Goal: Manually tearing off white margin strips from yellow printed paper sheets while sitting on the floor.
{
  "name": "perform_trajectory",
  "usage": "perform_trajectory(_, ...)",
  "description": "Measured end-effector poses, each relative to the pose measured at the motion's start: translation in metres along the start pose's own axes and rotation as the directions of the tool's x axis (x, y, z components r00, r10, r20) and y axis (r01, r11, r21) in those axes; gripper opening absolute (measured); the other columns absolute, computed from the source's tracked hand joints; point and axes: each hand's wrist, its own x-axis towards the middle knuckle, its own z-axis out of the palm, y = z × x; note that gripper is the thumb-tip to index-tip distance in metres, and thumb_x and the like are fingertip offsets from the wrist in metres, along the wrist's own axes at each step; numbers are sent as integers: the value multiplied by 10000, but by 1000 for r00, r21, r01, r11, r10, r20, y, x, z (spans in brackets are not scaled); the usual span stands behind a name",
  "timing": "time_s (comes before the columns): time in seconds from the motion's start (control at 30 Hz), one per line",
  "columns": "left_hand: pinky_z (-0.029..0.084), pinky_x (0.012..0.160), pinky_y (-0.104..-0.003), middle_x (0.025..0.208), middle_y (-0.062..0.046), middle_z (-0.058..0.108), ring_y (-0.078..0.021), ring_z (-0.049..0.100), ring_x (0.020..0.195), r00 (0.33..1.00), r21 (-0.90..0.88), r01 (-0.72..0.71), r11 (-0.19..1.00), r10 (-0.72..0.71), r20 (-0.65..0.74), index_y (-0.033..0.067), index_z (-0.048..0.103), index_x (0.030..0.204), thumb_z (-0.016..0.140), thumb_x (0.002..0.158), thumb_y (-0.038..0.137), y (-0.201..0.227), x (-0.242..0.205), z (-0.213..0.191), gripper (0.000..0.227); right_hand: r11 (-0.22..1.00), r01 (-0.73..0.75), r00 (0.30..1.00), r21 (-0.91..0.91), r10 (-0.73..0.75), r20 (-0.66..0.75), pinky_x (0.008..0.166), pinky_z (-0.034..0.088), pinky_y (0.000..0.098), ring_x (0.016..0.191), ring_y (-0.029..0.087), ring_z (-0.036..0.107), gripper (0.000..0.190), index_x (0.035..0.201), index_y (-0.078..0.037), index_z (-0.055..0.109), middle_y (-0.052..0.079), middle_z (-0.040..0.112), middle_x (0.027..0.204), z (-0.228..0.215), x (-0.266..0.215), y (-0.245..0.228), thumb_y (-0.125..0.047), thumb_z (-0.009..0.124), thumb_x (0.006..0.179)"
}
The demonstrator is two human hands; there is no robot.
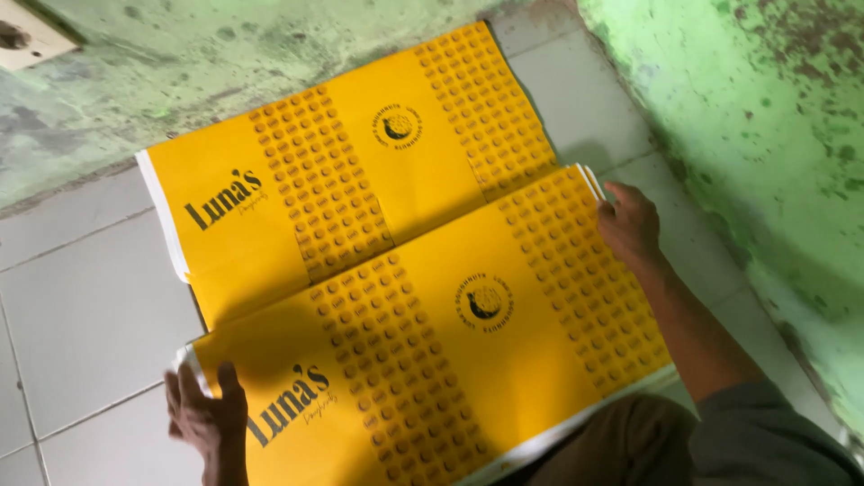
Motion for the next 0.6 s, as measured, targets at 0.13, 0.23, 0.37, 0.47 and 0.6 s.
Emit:
perform_trajectory(0.13, 458, 893, -559, 1242, -279, 629, -522, 585, 1105, 897, 162, 349, 923, -379, 229, -18, 576, 1268, 756, 639, 596, -67, -87, -6, 897, 936, 305, 948, -176, -317, -43, 580, 170, 374, 620, 145, 148, 390, 804, -158, 219, 1, 151, 732, -41, -116, 29, -154, 552, 1007)
perform_trajectory(0.23, 476, 996, -512, 1229, -230, 590, -436, 589, 1177, 811, 133, 403, 906, -420, 406, 116, 591, 1386, 886, 560, 469, -91, -134, -14, 945, 947, 136, 991, -292, -130, 41, 760, 540, 559, 975, 421, 682, 443, 1219, -57, 679, 136, 700, 1119, -31, -181, 89, -291, 714, 844)
perform_trajectory(0.37, 447, 991, -601, 1320, -303, 595, -524, 565, 1229, 728, 301, 285, 910, -410, 550, -18, 522, 1306, 815, 652, 587, -71, -133, -59, 938, 966, -31, 992, -257, 60, 107, 840, 517, 571, 1128, 429, 611, 526, 1264, -9, 607, 161, 642, 1245, -56, -233, 87, -355, 646, 870)
perform_trajectory(0.47, 419, 1045, -618, 1297, -341, 620, -531, 572, 1230, 748, 260, 231, 937, -342, 569, -23, 499, 1412, 765, 756, 504, -64, -131, -67, 883, 974, -180, 976, -140, 195, 101, 979, 488, 595, 1346, 432, 476, 885, 1563, -94, 442, 174, 507, 1509, -63, -230, 83, -429, 766, 810)
perform_trajectory(0.6, 543, 888, -547, 1147, -251, 698, -444, 664, 1078, 827, 322, 239, 916, -366, 427, -6, 633, 1269, 776, 764, 576, -100, -129, -30, 784, 976, -120, 992, -182, 124, 12, 844, 536, 528, 1072, 393, 628, 543, 1171, -125, 672, 130, 685, 1157, -58, -233, 92, -398, 809, 721)
